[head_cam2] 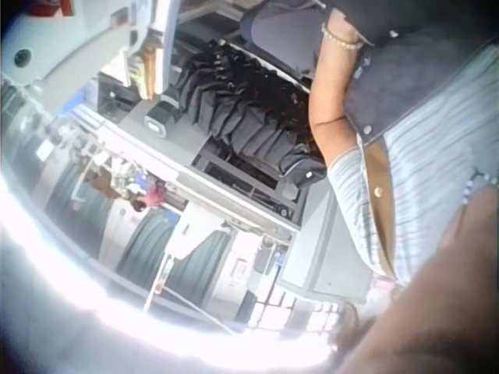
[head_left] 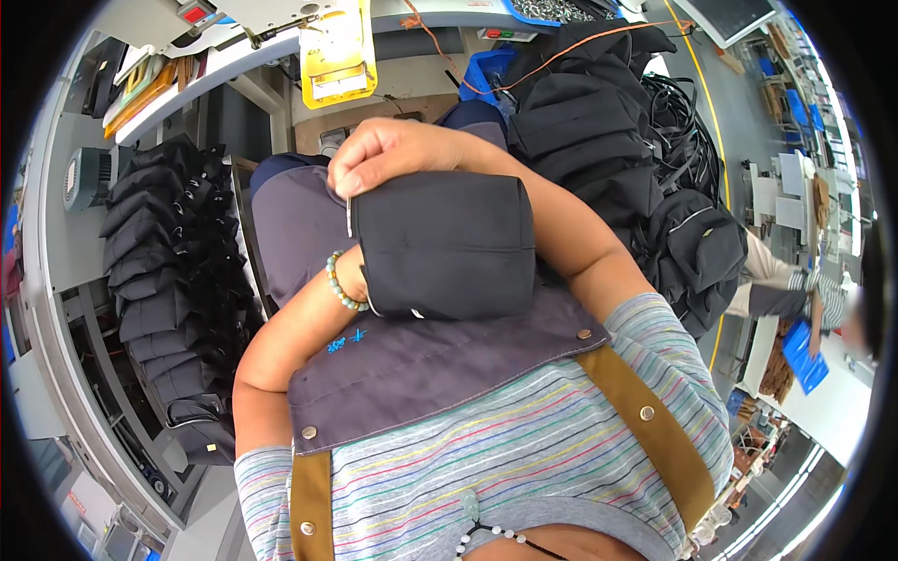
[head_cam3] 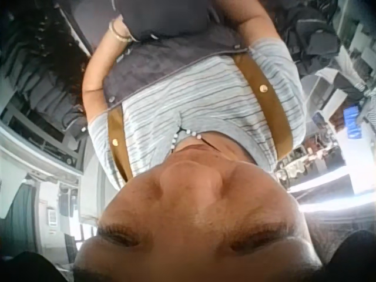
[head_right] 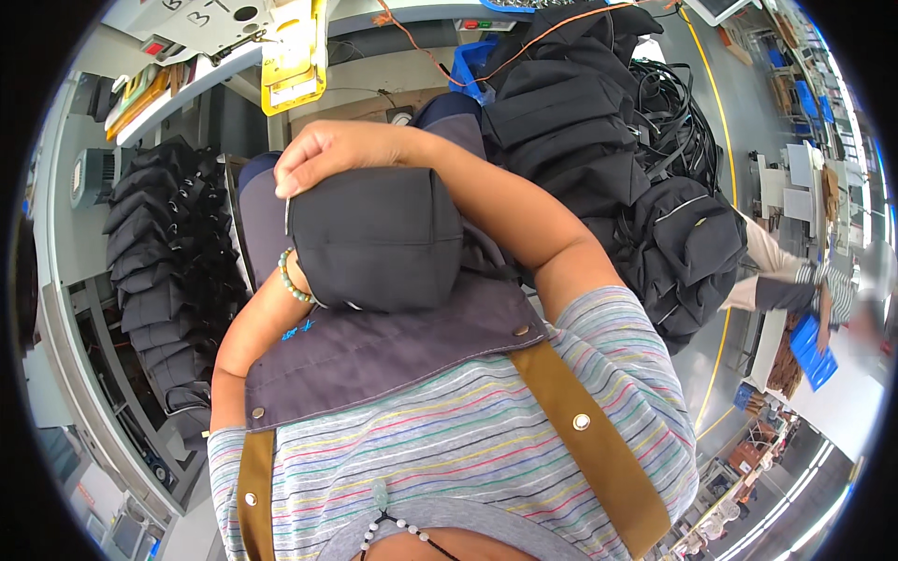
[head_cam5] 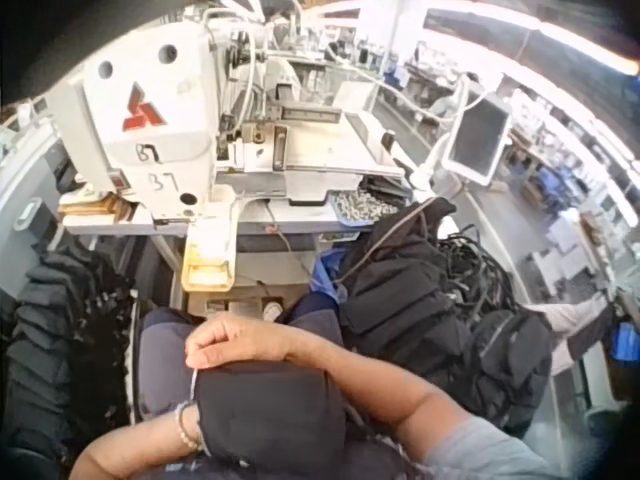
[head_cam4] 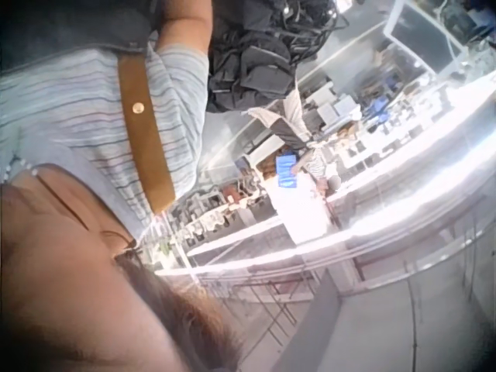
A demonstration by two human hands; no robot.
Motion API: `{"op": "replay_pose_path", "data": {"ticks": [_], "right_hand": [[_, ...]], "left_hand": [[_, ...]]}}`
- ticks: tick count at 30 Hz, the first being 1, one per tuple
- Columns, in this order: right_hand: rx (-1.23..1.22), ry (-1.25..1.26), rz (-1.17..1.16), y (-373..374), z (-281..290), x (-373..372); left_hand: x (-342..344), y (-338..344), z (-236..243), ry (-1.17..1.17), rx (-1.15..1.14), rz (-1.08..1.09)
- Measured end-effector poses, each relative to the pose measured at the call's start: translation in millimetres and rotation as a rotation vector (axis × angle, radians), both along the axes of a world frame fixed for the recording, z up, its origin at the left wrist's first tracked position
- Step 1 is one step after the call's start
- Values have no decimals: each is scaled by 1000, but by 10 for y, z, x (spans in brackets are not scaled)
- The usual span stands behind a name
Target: The person sews and assembles fabric components of black pouches, including labels and zippers, using an industrial sewing machine.
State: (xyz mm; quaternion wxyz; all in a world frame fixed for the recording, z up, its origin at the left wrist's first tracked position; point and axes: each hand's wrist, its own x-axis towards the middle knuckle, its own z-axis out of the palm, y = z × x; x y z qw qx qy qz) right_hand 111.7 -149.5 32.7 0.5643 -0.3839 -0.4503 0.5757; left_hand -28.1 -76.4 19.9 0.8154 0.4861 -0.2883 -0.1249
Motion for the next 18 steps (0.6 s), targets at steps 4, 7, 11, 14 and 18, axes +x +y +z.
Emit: {"op": "replay_pose_path", "data": {"ticks": [4, 7, 11, 14, 18], "right_hand": [[-23, 19, -29, -38, 19, 14], [-42, -33, -39, -60, 68, 70], [-62, 53, -60, -54, 56, -6], [-3, 52, -6, -8, 45, -57], [46, -74, 107, 47, 178, -99]], "left_hand": [[-25, 48, -38, 112, -21, 12], [24, 151, -105, 195, -38, 27], [-99, 161, -113, 311, -56, 38], [-130, 84, -121, 397, -71, 57], [-262, 142, -120, 511, -85, 96]]}}
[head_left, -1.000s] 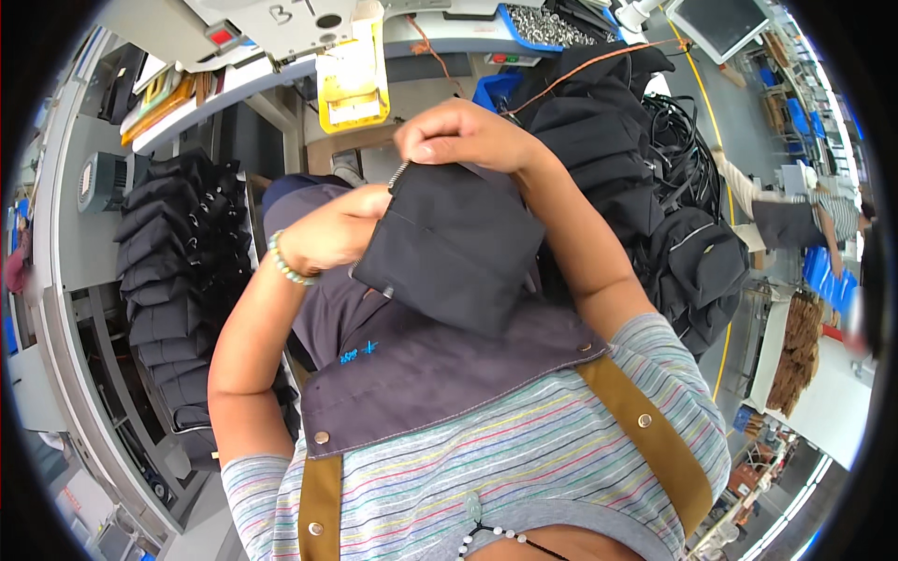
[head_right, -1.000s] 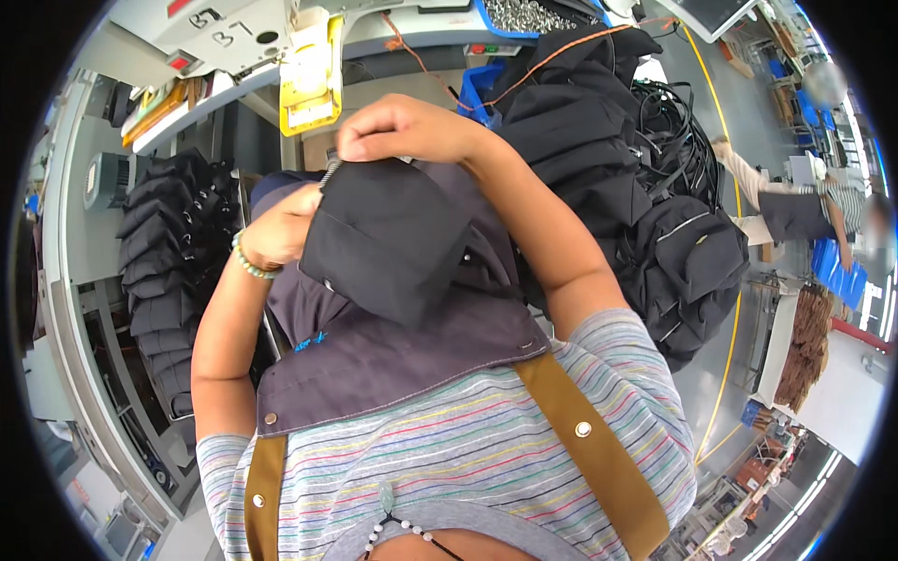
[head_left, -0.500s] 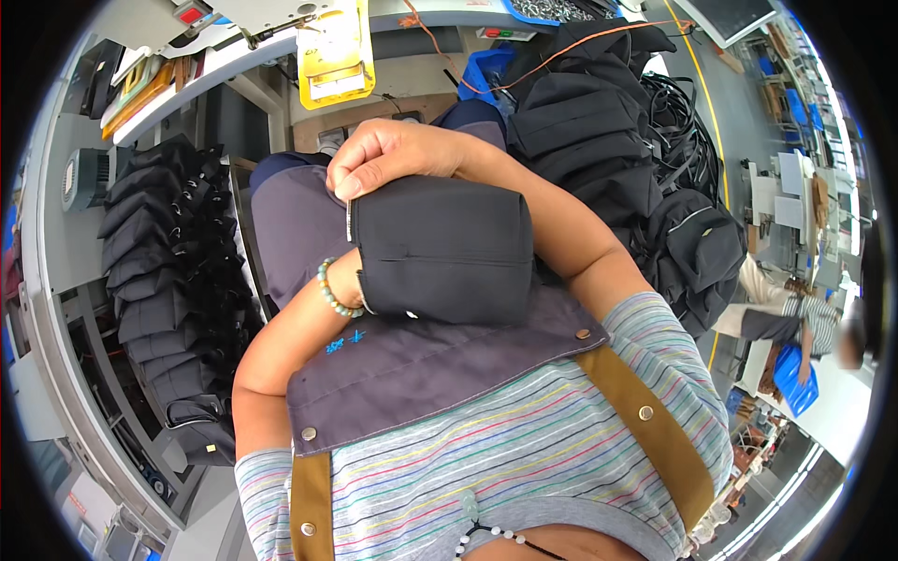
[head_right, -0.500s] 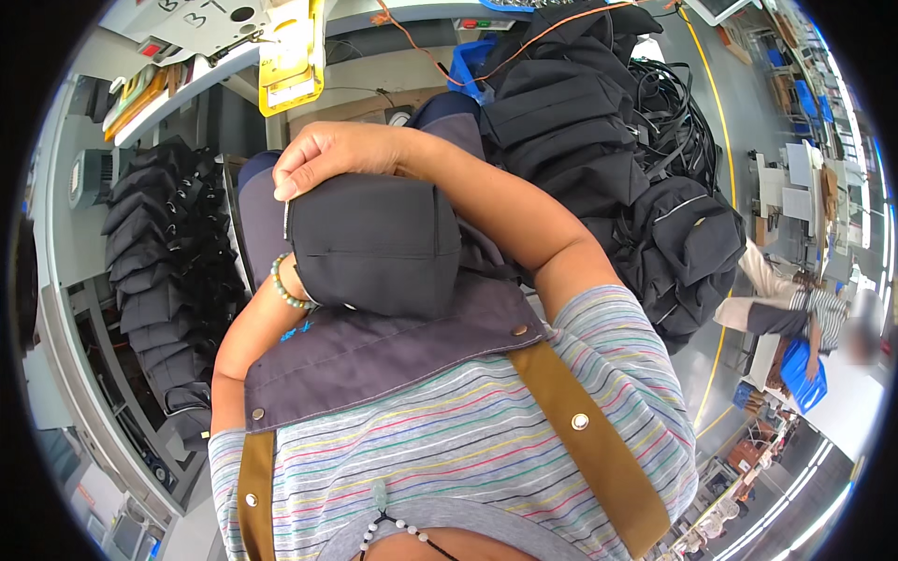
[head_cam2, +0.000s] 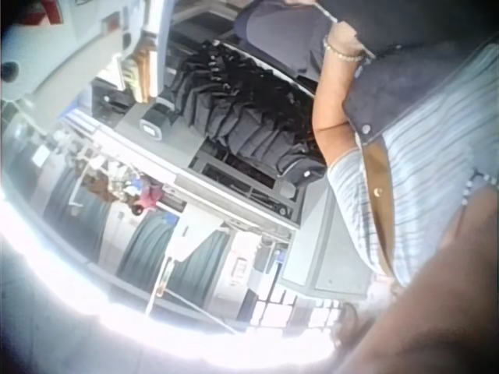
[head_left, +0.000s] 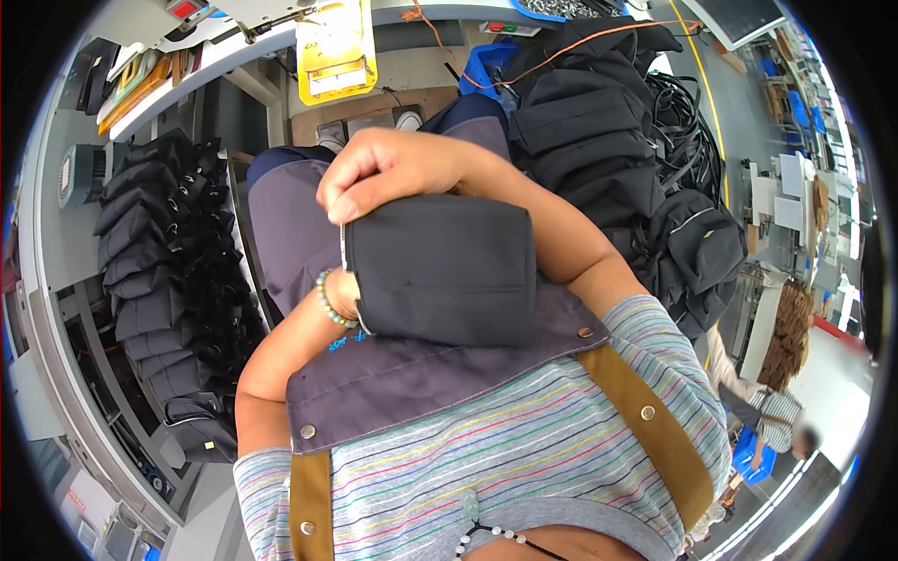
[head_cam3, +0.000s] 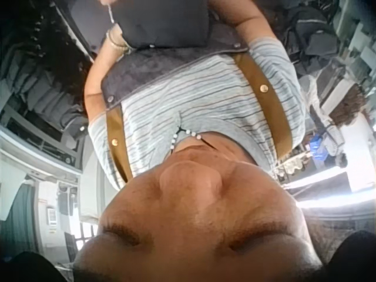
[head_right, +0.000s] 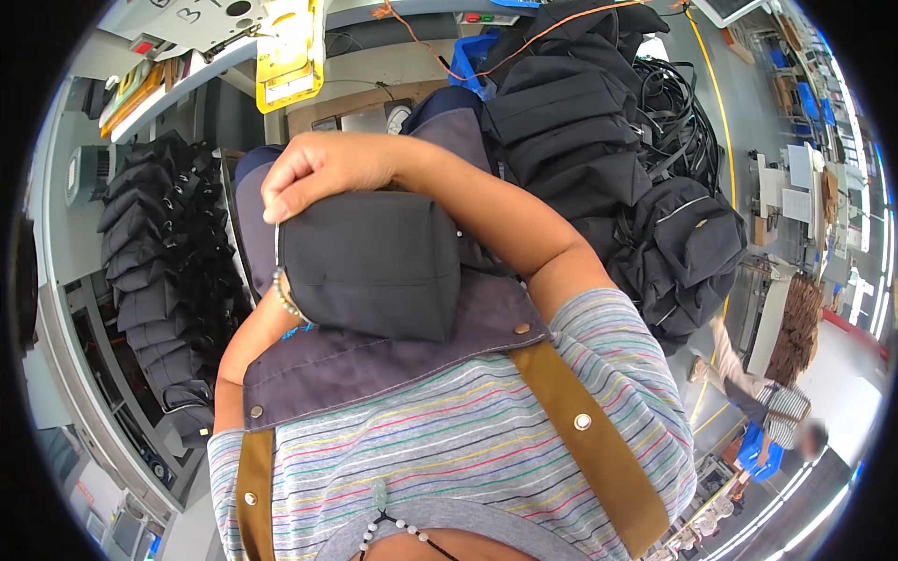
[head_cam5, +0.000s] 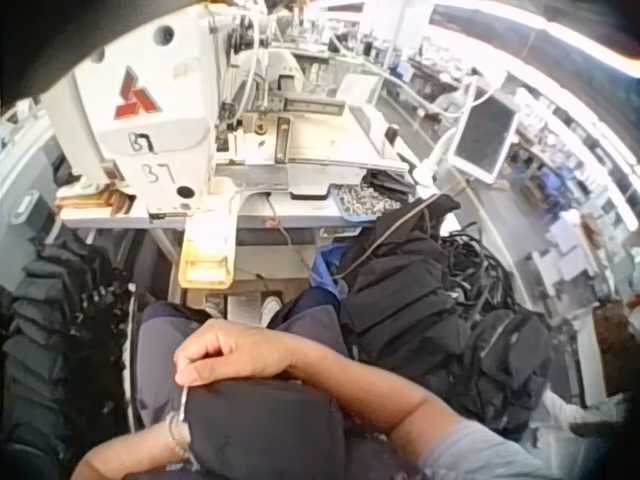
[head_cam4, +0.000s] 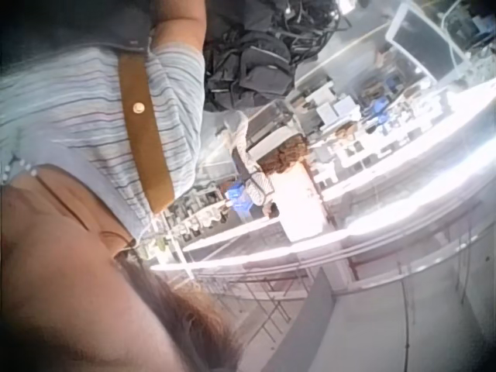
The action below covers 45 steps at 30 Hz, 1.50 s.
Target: The person sews and assembles fabric components of black pouches, including labels and zippers, using an industrial sewing machine.
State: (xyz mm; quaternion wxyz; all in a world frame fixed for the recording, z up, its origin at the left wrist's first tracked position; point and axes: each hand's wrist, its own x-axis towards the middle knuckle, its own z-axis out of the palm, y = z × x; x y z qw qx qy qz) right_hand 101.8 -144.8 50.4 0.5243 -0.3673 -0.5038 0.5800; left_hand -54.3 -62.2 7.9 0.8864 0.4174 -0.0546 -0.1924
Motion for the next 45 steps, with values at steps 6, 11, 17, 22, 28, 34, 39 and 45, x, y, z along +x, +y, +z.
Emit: {"op": "replay_pose_path", "data": {"ticks": [6, 11, 17, 22, 28, 34, 39, 45], "right_hand": [[33, -327, -475, -365, 209, 401], [-81, -415, -367, -354, -18, 403], [-7, -448, -309, -273, -120, 198], [-8, -513, -342, -296, -154, 156], [-59, -490, -356, -339, -165, 143], [30, -370, -580, -377, -230, 64], [52, -452, -616, -437, 18, 75], [-257, -1193, -1275, -1133, 171, 1468]], "left_hand": [[150, 1214, 286, -4, 427, 137], [207, 1288, 650, -185, 808, 135], [203, 1194, 455, -69, 662, 52], [271, 1100, 456, -214, 880, 38], [334, 954, 468, -150, 893, 27], [411, 975, 455, -289, 951, 37], [416, 1107, 411, -310, 858, 104], [363, 1238, 274, -295, 694, 478]]}}
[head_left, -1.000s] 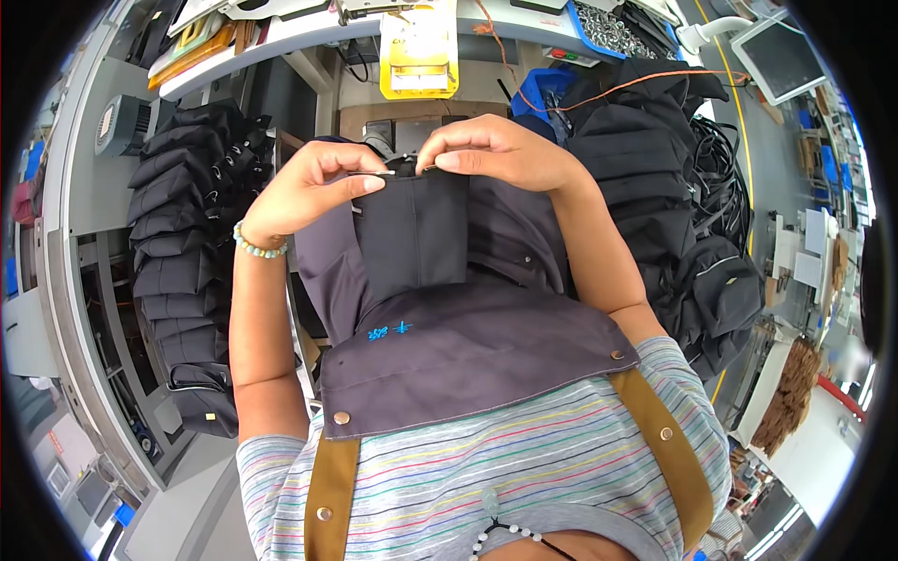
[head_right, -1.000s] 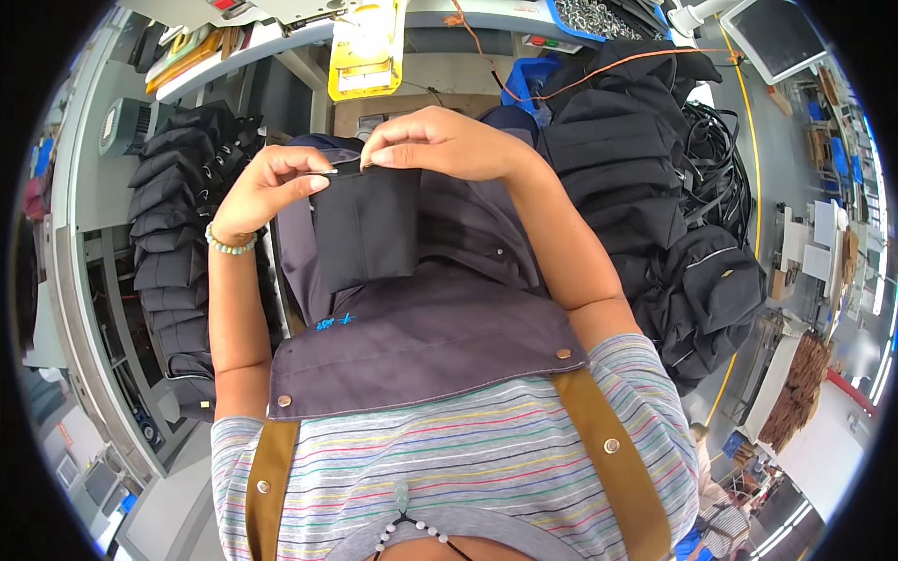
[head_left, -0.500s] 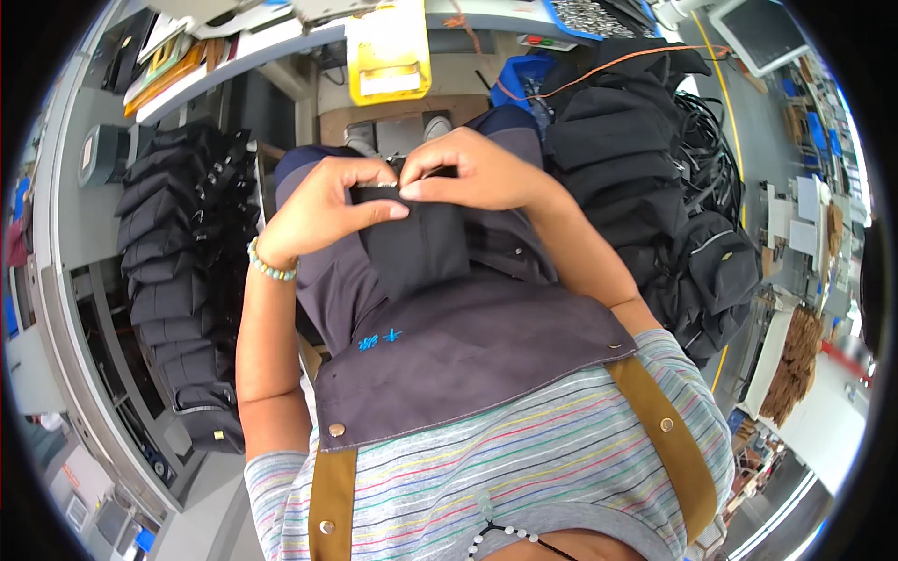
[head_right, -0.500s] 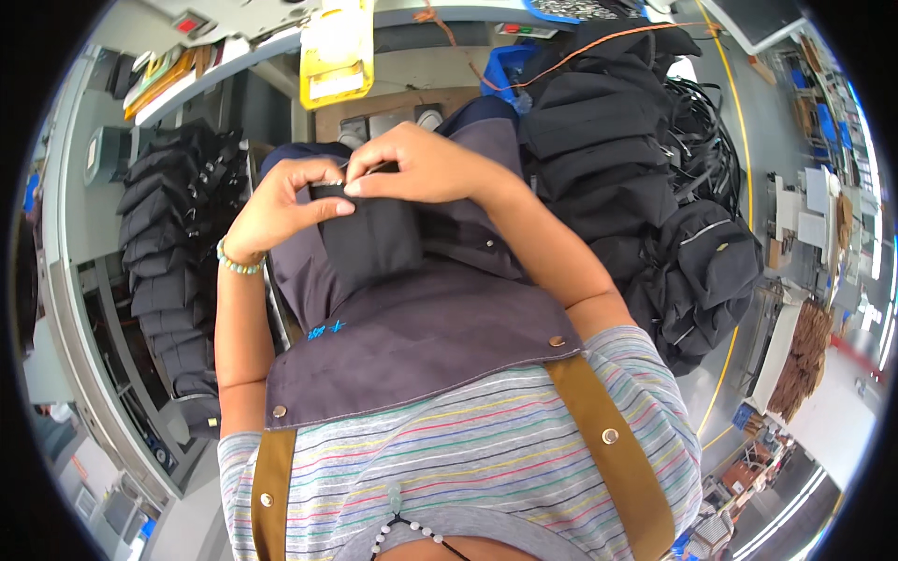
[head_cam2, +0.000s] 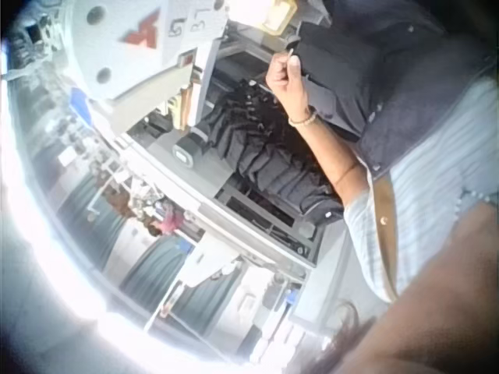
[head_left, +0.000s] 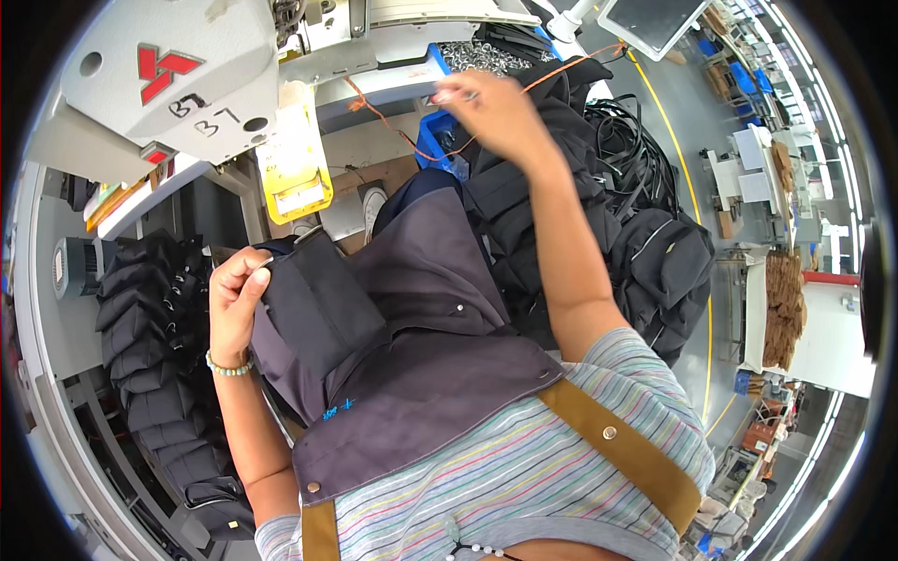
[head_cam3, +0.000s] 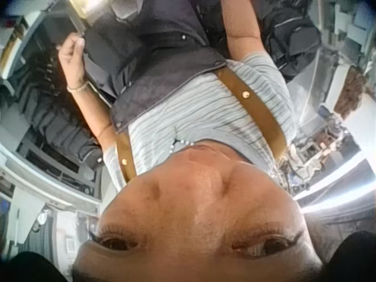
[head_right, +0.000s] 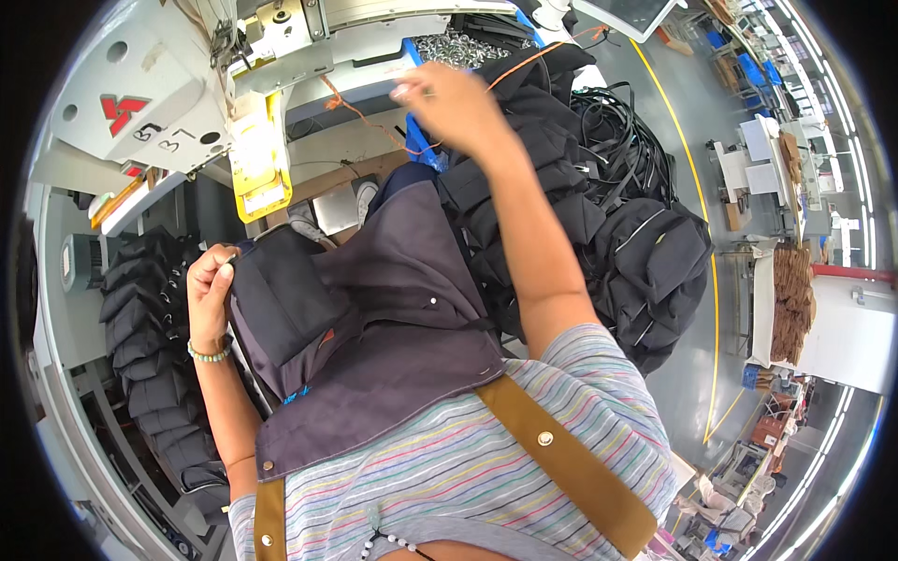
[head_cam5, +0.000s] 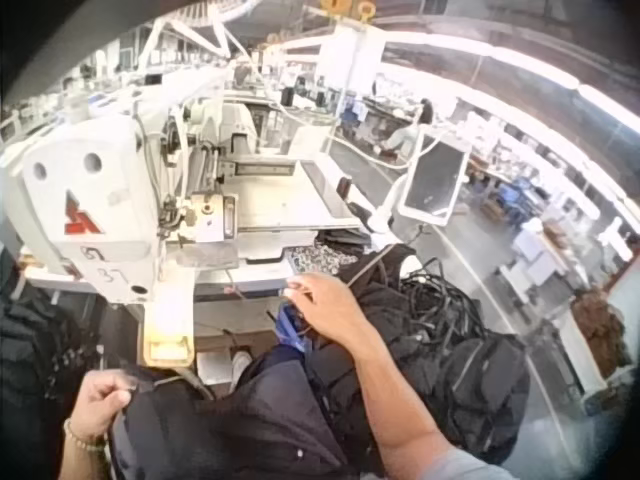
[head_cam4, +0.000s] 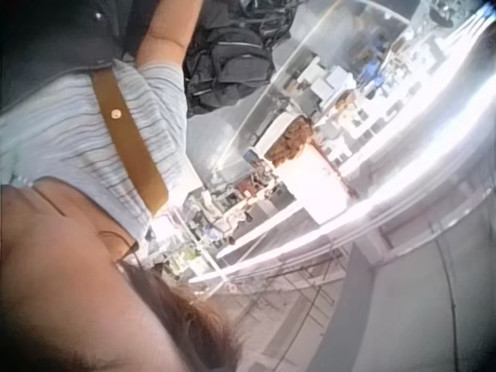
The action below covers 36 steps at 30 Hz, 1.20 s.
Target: The person sews and assembles fabric components of black pouches, including labels and zippers, using an industrial sewing machine.
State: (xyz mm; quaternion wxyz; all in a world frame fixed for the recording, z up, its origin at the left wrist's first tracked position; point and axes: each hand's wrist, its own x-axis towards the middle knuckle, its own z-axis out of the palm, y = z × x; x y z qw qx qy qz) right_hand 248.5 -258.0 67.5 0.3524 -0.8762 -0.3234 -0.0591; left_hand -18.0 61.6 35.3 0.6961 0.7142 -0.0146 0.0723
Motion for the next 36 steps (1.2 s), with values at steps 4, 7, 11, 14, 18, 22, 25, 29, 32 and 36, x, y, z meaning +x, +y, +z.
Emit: {"op": "replay_pose_path", "data": {"ticks": [4, 7, 11, 14, 18, 22, 25, 29, 32, 36], "right_hand": [[-527, -342, -354, -446, -86, 1201], [-875, -290, -440, -448, -305, 1814], [-862, -308, -478, -489, -620, 2167], [-855, -381, -482, -434, -682, 2218], [-810, -460, -434, -569, -693, 2307], [-895, -348, -373, -553, -627, 2320], [-855, -324, -312, -578, -533, 2253], [-793, -322, -170, -561, -385, 2112], [-827, -323, -104, -506, -363, 2079], [-712, -449, -260, -534, -442, 2110]], "left_hand": [[24, -117, -146, 34, 78, 2], [53, -247, -255, 132, 118, 17], [70, -308, -235, 166, 109, 6], [35, -300, -289, 213, 129, 18], [59, -339, -314, 211, 137, 0], [103, -369, -306, 174, 144, 20], [58, -311, -261, 137, 131, 78], [-53, -137, -261, 88, -6, 201], [-59, -121, -227, 82, -46, 204], [-42, -198, -185, 103, 52, 164]]}}
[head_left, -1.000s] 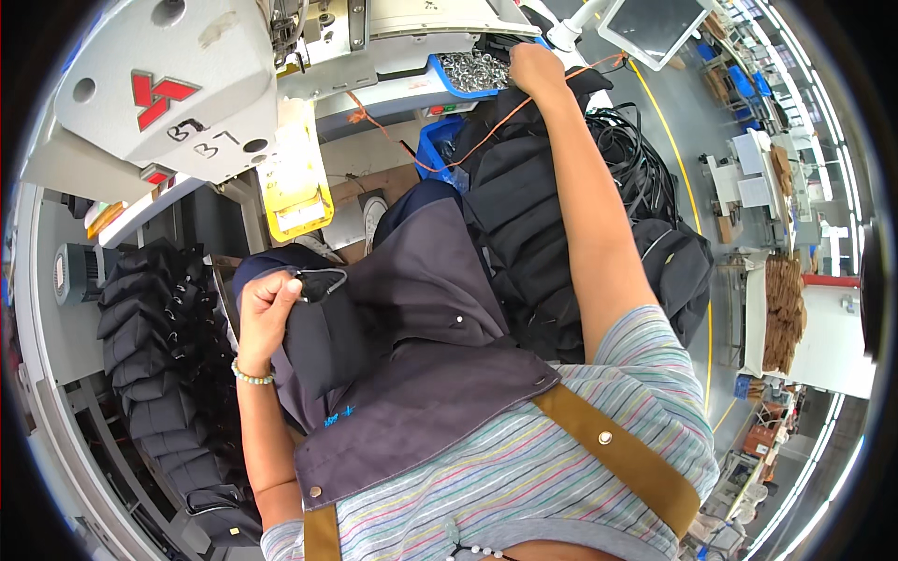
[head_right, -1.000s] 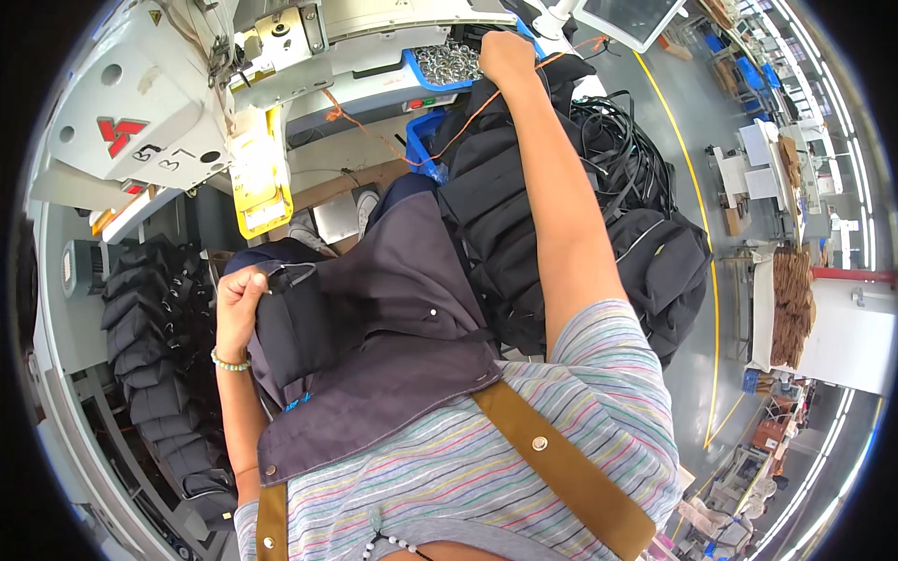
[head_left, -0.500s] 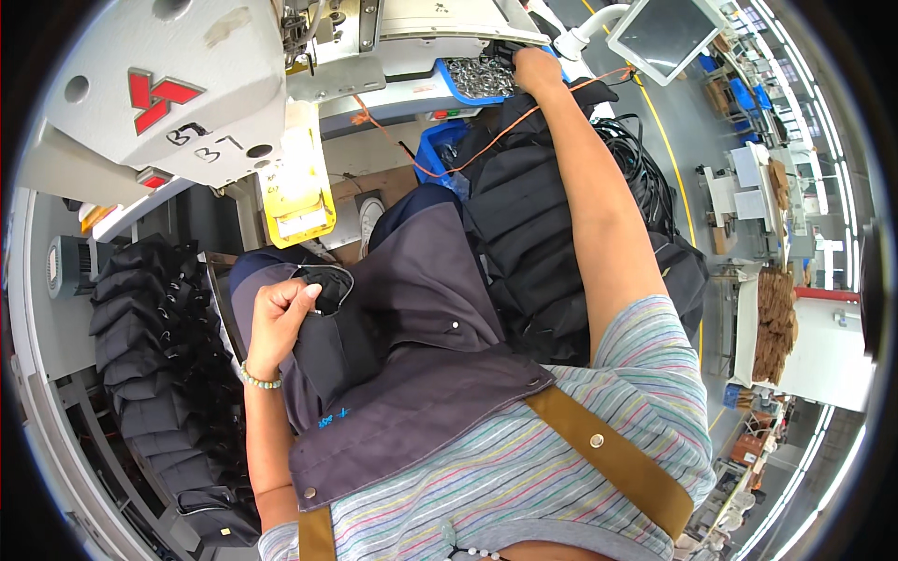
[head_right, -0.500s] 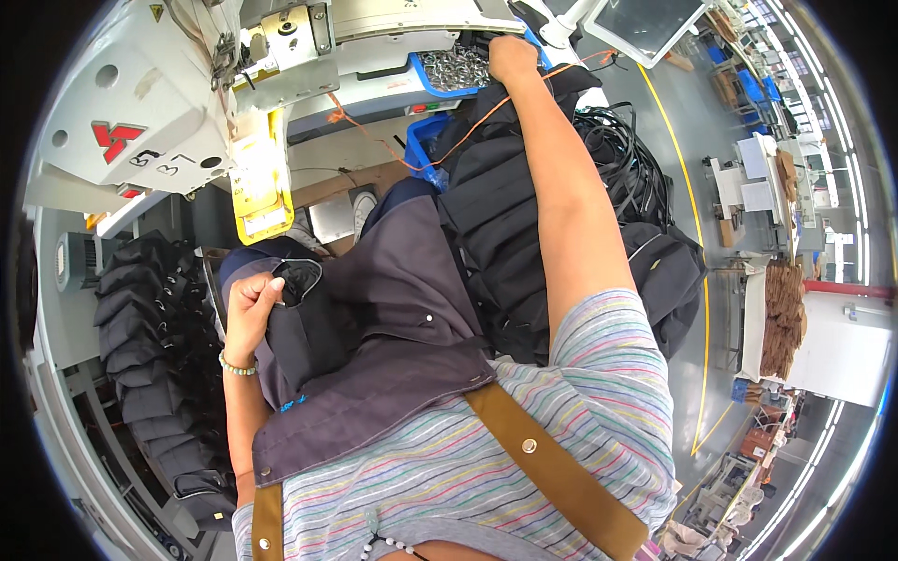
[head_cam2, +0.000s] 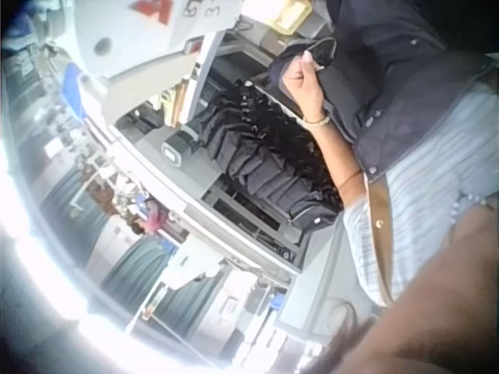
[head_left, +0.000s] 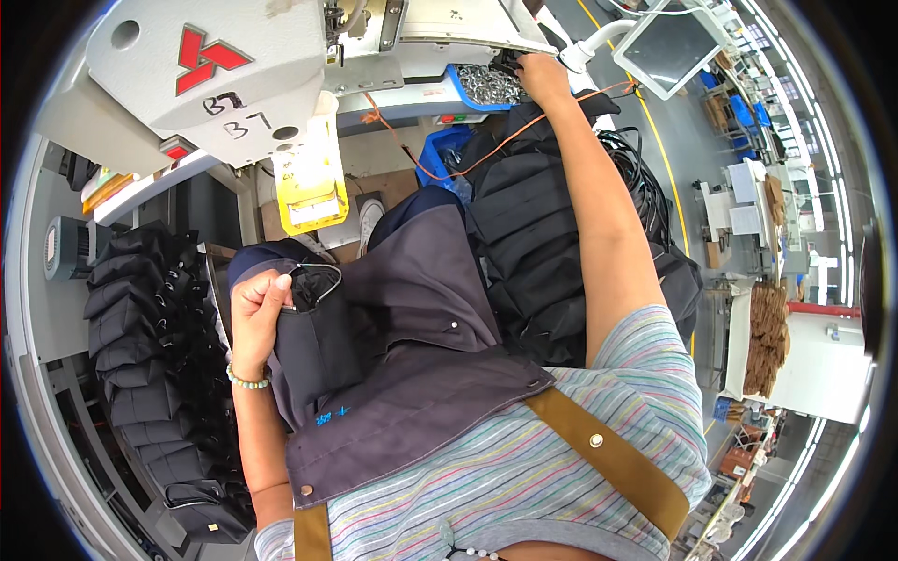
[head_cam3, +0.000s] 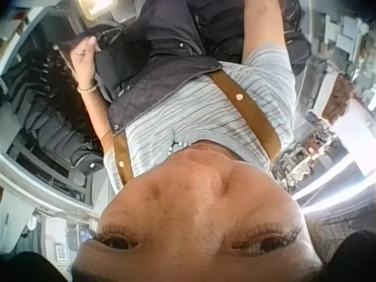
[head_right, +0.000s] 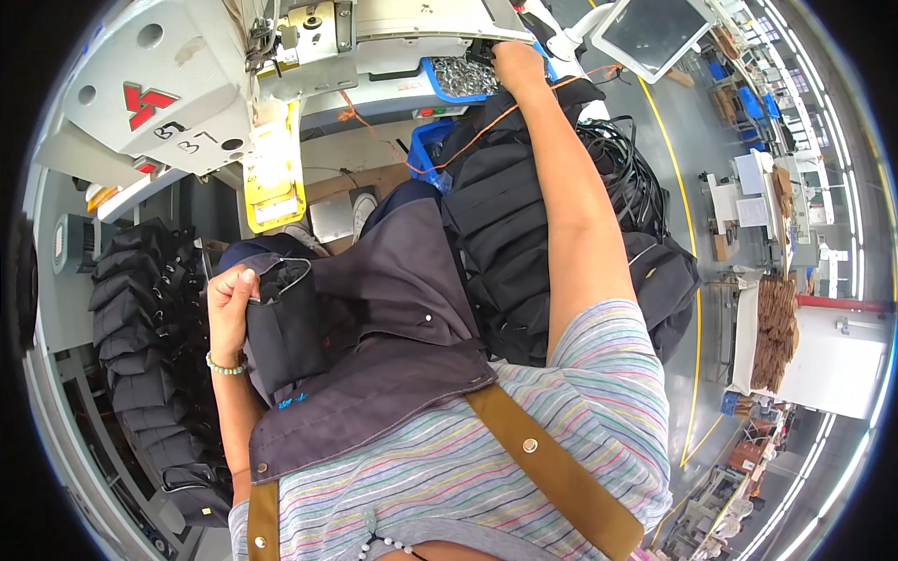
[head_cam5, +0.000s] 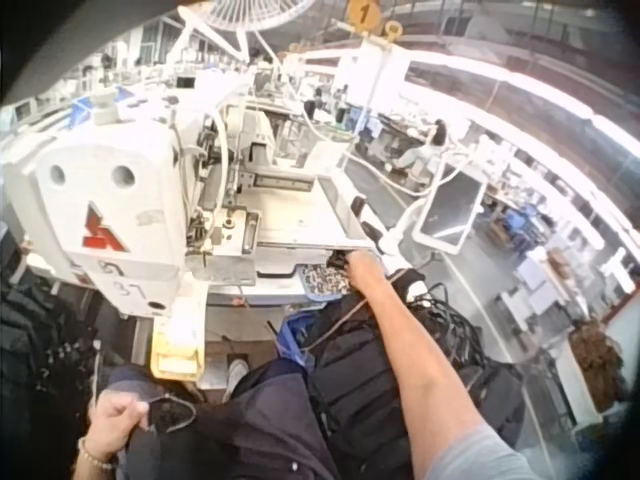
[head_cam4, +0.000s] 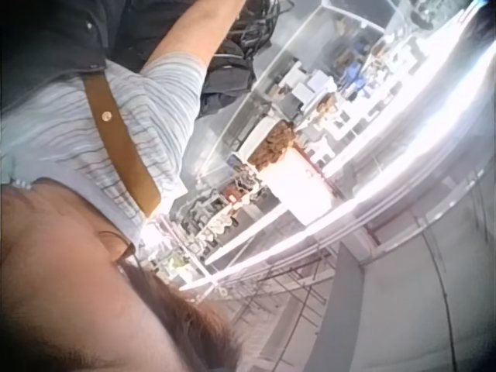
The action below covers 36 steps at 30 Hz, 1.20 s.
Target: The person sews and assembles fabric components of black pouches, including labels and zippers, using an industrial sewing machine.
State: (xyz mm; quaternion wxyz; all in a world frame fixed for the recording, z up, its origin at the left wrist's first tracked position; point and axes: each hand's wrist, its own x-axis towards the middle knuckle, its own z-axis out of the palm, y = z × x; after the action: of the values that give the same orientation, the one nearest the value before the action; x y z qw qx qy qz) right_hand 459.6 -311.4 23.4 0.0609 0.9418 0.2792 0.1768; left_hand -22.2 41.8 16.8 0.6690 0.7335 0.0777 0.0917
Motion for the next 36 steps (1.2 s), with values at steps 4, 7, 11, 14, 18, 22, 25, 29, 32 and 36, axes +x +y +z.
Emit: {"op": "replay_pose_path", "data": {"ticks": [4, 7, 11, 14, 18, 22, 25, 29, 32, 36], "right_hand": [[-42, -48, 1, 127, -7, -81], [-134, 95, -110, 254, -1, -232], [-56, 27, -117, 208, -225, -242], [62, 27, -18, 118, -254, -219], [279, -34, -100, 93, 5, -360], [644, 360, -61, 357, 499, -1281], [805, 720, 194, 711, 537, -2279], [868, 987, 408, 1110, 389, -3232], [865, 1097, 398, 1279, 193, -3483], [899, 1100, 412, 1399, 38, -3596]], "left_hand": [[-107, 32, -8, 16, -2, 26], [-131, 66, -23, 31, -25, 47], [-51, 8, 4, 23, -3, 11], [-29, -51, 40, 24, -20, -14], [-38, -102, 59, 29, -113, -10], [-3, -160, 168, 95, -203, -34], [88, -236, 125, 106, -211, -63], [205, -293, 87, 142, -169, -134], [231, -348, 110, 150, -212, -146], [187, -313, 1, 88, -332, -125]]}}
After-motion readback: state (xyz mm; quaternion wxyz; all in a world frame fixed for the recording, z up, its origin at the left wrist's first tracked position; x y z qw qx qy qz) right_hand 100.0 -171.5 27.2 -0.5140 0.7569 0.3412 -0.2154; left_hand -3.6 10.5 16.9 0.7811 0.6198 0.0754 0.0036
